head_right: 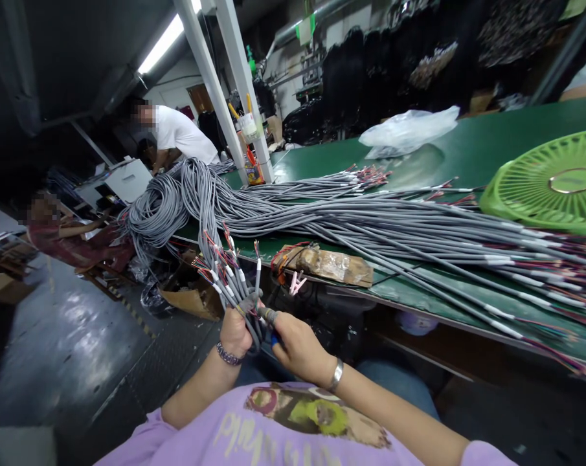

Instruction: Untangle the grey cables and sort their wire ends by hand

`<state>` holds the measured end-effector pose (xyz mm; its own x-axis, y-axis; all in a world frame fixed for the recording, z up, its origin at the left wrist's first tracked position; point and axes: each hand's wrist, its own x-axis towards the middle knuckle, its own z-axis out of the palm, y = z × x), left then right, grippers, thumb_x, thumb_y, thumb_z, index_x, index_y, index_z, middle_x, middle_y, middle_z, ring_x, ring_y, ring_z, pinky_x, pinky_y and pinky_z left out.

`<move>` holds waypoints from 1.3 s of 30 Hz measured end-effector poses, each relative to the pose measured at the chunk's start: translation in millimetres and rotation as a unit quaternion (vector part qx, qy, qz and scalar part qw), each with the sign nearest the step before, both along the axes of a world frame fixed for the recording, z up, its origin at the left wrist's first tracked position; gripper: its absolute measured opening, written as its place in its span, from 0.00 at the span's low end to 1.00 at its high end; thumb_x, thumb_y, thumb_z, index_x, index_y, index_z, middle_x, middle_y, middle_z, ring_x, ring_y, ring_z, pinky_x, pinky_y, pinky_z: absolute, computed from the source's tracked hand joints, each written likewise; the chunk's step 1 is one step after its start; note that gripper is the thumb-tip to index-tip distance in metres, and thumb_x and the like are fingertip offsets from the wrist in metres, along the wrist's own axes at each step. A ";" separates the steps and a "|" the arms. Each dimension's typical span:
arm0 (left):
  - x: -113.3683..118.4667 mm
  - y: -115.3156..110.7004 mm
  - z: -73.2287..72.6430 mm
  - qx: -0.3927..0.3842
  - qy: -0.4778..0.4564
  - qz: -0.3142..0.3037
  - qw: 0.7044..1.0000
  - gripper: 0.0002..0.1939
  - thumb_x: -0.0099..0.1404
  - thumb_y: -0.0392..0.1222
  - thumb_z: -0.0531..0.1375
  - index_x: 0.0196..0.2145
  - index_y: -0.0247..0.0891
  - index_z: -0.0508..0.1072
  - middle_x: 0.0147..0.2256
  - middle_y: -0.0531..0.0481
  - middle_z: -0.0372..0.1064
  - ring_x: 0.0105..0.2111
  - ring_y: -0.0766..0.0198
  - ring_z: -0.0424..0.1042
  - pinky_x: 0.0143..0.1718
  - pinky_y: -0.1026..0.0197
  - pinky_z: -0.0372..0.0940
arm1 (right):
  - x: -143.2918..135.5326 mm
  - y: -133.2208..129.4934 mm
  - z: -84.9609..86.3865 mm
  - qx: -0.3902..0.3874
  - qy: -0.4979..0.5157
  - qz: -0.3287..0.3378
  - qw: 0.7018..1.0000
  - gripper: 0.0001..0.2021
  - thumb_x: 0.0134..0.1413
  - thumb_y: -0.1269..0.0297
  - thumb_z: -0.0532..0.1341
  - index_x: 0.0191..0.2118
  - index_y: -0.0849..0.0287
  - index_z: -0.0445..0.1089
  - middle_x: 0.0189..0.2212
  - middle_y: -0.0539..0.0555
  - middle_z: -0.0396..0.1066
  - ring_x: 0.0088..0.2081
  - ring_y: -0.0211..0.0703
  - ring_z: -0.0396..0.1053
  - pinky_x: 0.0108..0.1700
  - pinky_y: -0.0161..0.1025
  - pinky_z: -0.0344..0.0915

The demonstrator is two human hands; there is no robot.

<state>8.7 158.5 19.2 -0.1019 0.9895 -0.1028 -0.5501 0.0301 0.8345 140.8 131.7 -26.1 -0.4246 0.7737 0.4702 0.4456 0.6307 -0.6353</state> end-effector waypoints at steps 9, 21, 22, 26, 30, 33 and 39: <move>-13.7 -1.6 3.2 0.010 0.025 -0.076 0.997 0.16 0.41 0.35 0.69 0.32 0.36 0.76 0.24 0.53 0.73 0.24 0.65 0.71 0.26 0.64 0.65 | 18.0 -1.2 -2.2 -0.075 0.022 0.024 0.997 0.19 0.42 0.75 0.55 0.43 0.57 0.68 0.35 0.54 0.70 0.37 0.44 0.66 0.43 0.41 0.64; -6.9 -22.6 -21.3 0.017 0.210 -0.097 0.973 0.13 0.47 0.45 0.67 0.14 0.38 0.70 0.17 0.51 0.69 0.23 0.63 0.70 0.27 0.62 0.64 | 29.0 -4.6 -28.3 -0.230 0.226 -0.030 0.946 0.15 0.56 0.52 0.55 0.35 0.59 0.69 0.32 0.53 0.72 0.35 0.43 0.68 0.40 0.38 0.65; -5.4 -22.1 -21.7 0.014 0.199 -0.104 0.974 0.10 0.47 0.44 0.67 0.16 0.38 0.72 0.19 0.51 0.70 0.23 0.63 0.71 0.28 0.62 0.65 | 28.8 -4.0 -26.6 -0.224 0.224 -0.027 0.948 0.16 0.56 0.51 0.55 0.35 0.60 0.70 0.32 0.53 0.72 0.35 0.43 0.68 0.40 0.38 0.65; -3.0 -18.9 -23.1 -0.013 0.160 -0.127 0.979 0.12 0.42 0.42 0.69 0.25 0.35 0.74 0.22 0.52 0.72 0.23 0.63 0.71 0.28 0.61 0.66 | 29.2 -2.2 -20.3 -0.229 0.248 -0.021 0.941 0.16 0.56 0.51 0.56 0.38 0.60 0.69 0.36 0.55 0.72 0.38 0.45 0.69 0.41 0.39 0.66; -2.4 -18.2 -25.3 -0.018 0.183 -0.170 0.968 0.16 0.42 0.46 0.70 0.25 0.34 0.73 0.21 0.51 0.71 0.22 0.63 0.71 0.25 0.62 0.65 | 29.1 -0.7 -14.3 -0.256 0.264 0.001 0.930 0.16 0.57 0.52 0.55 0.42 0.59 0.67 0.36 0.56 0.72 0.37 0.45 0.70 0.37 0.38 0.67; 0.8 -18.9 -23.8 -0.017 0.197 -0.180 0.964 0.16 0.42 0.48 0.70 0.25 0.35 0.73 0.19 0.51 0.70 0.22 0.62 0.71 0.24 0.62 0.65 | 30.6 2.0 -7.7 -0.224 0.206 0.016 0.953 0.15 0.59 0.53 0.53 0.39 0.59 0.69 0.34 0.55 0.71 0.36 0.43 0.69 0.40 0.39 0.66; 5.6 -13.2 -25.7 -0.003 0.189 -0.121 0.974 0.12 0.44 0.44 0.69 0.28 0.39 0.76 0.22 0.50 0.73 0.28 0.58 0.74 0.30 0.60 0.67 | 38.1 6.6 4.8 -0.188 0.164 -0.011 0.968 0.12 0.57 0.56 0.55 0.35 0.59 0.70 0.35 0.56 0.71 0.38 0.44 0.67 0.42 0.40 0.64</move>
